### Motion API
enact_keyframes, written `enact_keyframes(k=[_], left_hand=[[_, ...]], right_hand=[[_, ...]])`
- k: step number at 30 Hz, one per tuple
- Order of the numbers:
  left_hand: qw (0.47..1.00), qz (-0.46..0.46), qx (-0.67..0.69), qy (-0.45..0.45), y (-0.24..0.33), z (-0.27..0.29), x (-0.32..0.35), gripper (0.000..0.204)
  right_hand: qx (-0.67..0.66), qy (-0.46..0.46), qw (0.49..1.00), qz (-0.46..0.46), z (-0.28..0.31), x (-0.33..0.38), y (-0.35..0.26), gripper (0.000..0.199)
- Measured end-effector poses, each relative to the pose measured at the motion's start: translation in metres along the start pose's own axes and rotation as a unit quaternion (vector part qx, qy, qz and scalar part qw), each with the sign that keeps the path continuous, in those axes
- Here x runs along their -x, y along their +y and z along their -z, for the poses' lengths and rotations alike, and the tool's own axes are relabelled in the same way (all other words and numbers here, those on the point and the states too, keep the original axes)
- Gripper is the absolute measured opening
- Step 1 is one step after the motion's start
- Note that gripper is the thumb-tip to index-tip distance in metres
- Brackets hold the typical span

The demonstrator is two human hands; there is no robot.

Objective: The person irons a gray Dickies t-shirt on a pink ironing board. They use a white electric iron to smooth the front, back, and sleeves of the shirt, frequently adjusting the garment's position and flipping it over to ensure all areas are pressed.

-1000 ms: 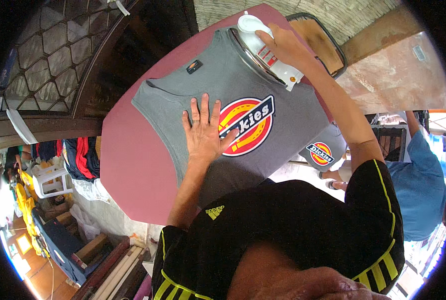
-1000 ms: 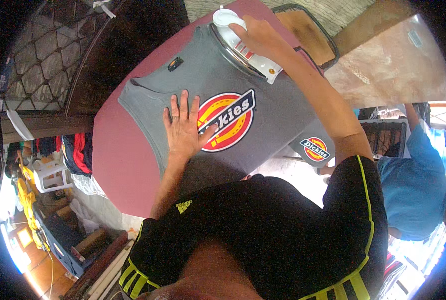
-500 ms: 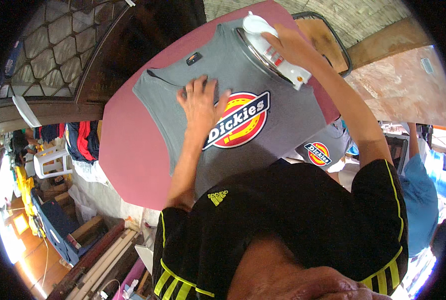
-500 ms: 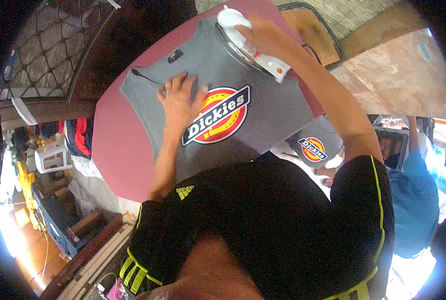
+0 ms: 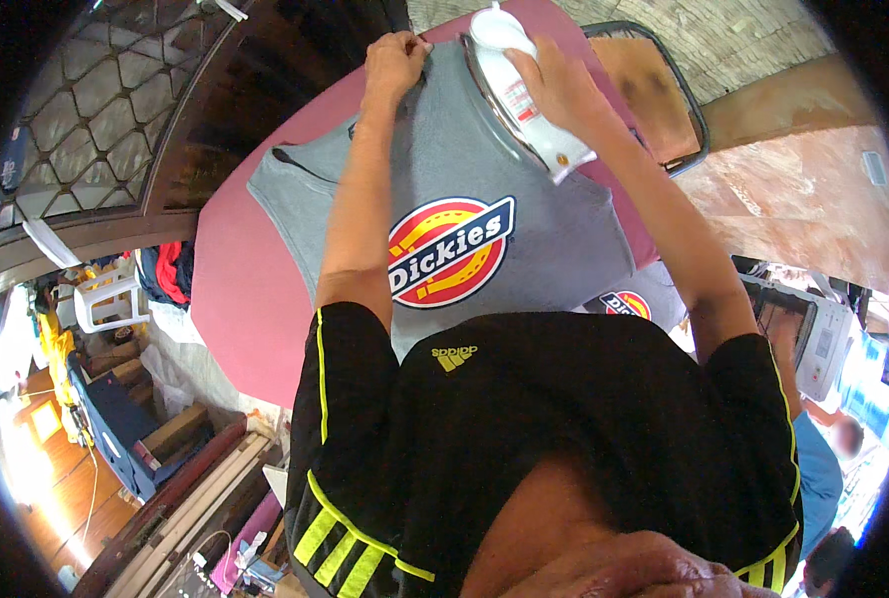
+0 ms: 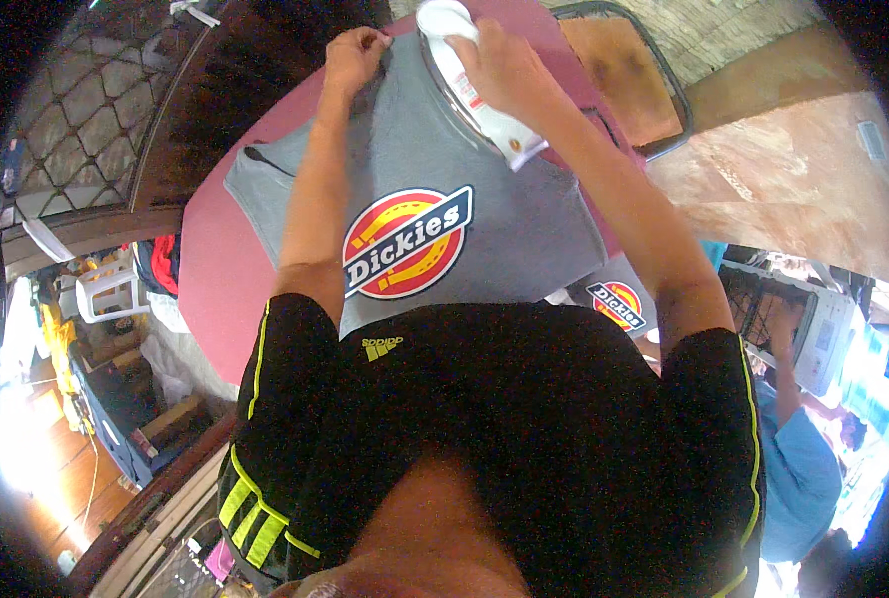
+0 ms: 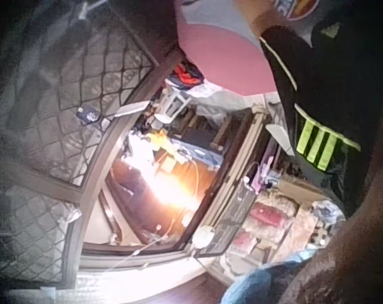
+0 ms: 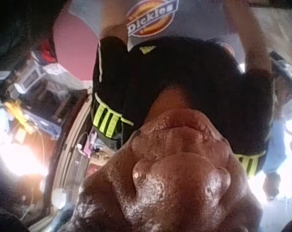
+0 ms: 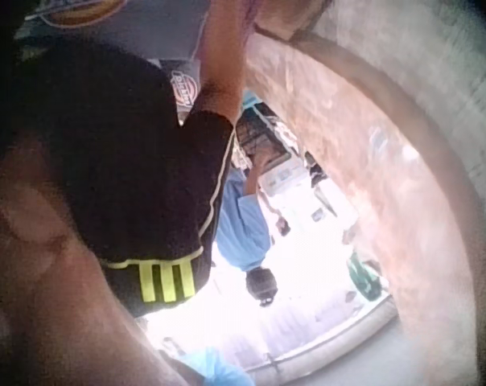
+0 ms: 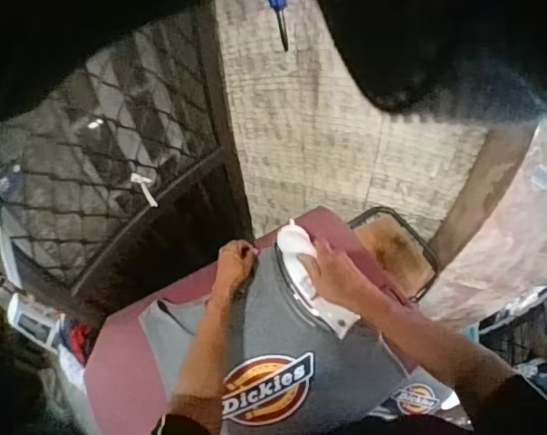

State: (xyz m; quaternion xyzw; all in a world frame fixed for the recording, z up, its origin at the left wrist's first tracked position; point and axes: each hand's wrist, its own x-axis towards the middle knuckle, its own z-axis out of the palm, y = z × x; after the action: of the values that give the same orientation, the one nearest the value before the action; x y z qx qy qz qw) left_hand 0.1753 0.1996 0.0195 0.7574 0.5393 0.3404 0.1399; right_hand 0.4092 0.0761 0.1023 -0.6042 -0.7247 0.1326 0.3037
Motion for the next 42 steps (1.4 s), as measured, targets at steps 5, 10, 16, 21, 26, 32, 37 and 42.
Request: enact_keyframes(k=[5, 10, 16, 21, 26, 32, 37, 42], left_hand=[[0.997, -0.005, 0.018, -0.072, 0.014, 0.008, -0.008, 0.023], [0.991, 0.039, 0.034, -0.125, -0.003, 0.018, -0.021, 0.025], [0.99, 0.071, 0.071, -0.103, -0.011, 0.045, -0.008, 0.03], [0.982, 0.09, -0.142, 0.089, 0.045, 0.09, 0.124, 0.047], [0.926, 0.167, -0.324, 0.098, 0.015, 0.082, 0.23, 0.08], [0.934, 0.144, -0.309, 0.111, -0.022, 0.1, 0.209, 0.076], [0.904, 0.144, -0.374, 0.146, -0.011, 0.112, 0.206, 0.052], [0.923, 0.17, -0.328, 0.104, -0.027, 0.113, 0.211, 0.06]], right_hand=[[-0.003, -0.008, 1.0, 0.003, -0.013, -0.045, 0.025, 0.042], [-0.043, -0.112, 0.989, 0.086, 0.035, -0.006, 0.005, 0.039], [-0.023, -0.053, 0.972, 0.229, 0.004, -0.036, 0.007, 0.036], [-0.017, -0.17, 0.979, 0.114, 0.009, -0.061, -0.017, 0.036], [-0.005, -0.204, 0.946, 0.252, 0.022, -0.034, 0.022, 0.034], [0.054, -0.27, 0.921, 0.276, 0.031, -0.023, 0.022, 0.036], [0.153, -0.346, 0.848, 0.371, 0.012, -0.039, -0.04, 0.032], [0.07, -0.323, 0.851, 0.409, -0.011, -0.041, -0.061, 0.03]])
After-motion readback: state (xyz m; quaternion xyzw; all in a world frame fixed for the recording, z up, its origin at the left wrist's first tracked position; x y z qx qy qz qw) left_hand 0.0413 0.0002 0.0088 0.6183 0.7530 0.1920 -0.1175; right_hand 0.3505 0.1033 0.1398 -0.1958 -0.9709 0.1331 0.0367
